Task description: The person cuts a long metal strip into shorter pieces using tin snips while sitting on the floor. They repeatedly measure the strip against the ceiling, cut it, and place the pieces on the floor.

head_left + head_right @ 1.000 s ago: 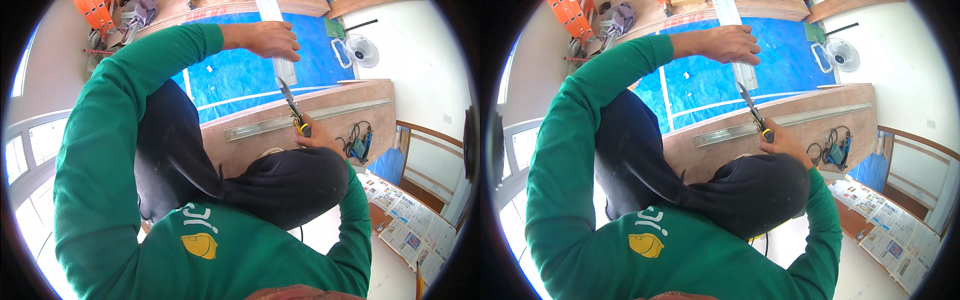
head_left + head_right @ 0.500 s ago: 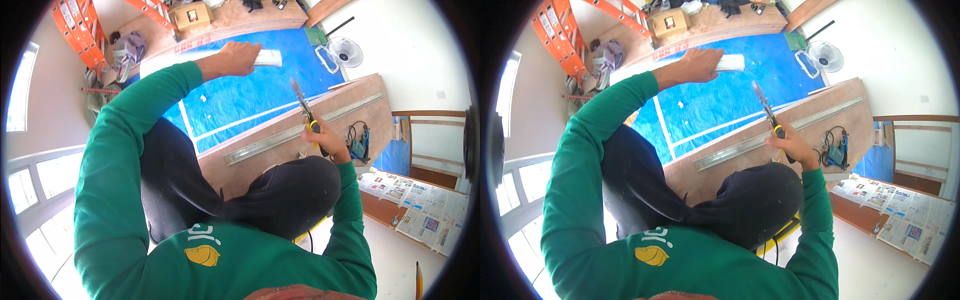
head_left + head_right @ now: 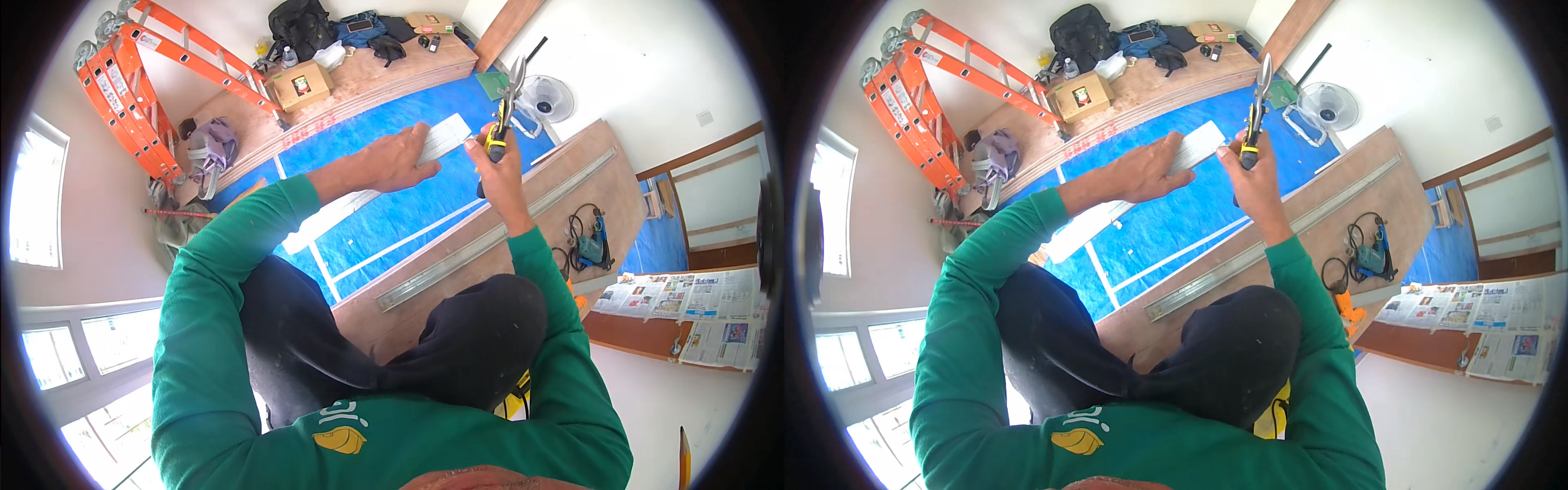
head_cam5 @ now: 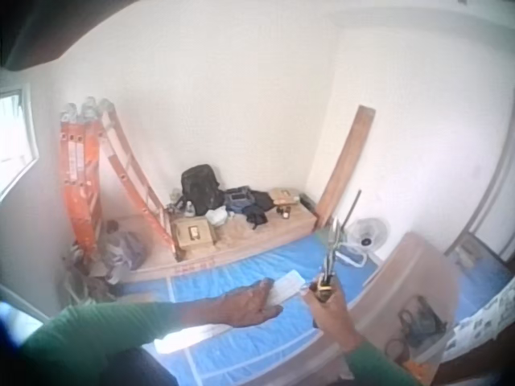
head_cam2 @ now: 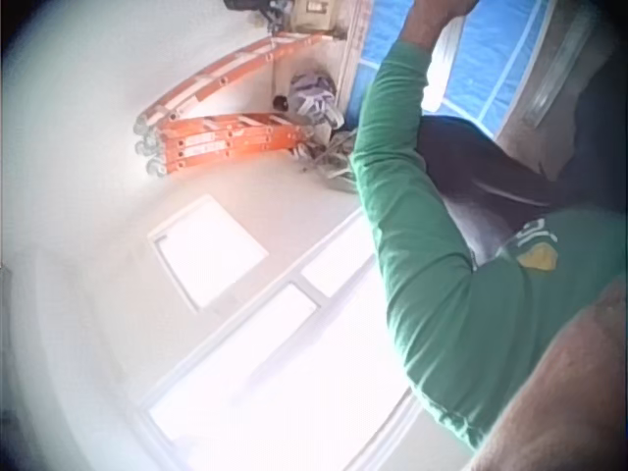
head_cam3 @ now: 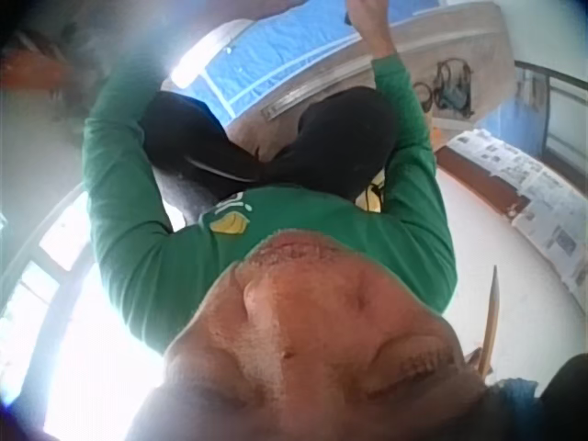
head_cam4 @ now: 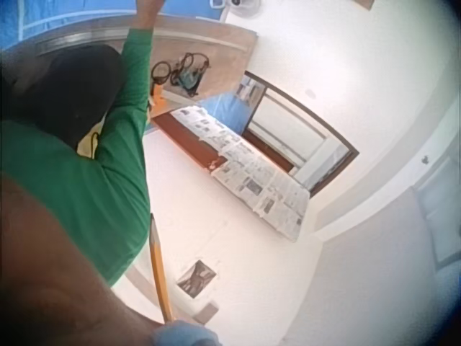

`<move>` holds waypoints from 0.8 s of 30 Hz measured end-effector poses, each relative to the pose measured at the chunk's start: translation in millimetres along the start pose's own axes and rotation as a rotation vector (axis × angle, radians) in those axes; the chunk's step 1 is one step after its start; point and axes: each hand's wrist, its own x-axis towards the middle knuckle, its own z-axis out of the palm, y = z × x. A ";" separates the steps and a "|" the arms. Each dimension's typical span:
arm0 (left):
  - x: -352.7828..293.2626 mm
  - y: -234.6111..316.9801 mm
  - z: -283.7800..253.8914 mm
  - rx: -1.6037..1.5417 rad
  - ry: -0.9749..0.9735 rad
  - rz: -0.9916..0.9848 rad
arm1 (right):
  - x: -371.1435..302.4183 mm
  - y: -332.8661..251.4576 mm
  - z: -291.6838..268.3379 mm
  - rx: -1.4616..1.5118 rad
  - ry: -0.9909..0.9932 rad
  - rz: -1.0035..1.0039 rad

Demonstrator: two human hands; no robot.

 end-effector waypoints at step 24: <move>6.7 24.3 25.6 -0.144 0.325 -0.001 | -11.1 13.8 7.8 0.439 0.187 0.227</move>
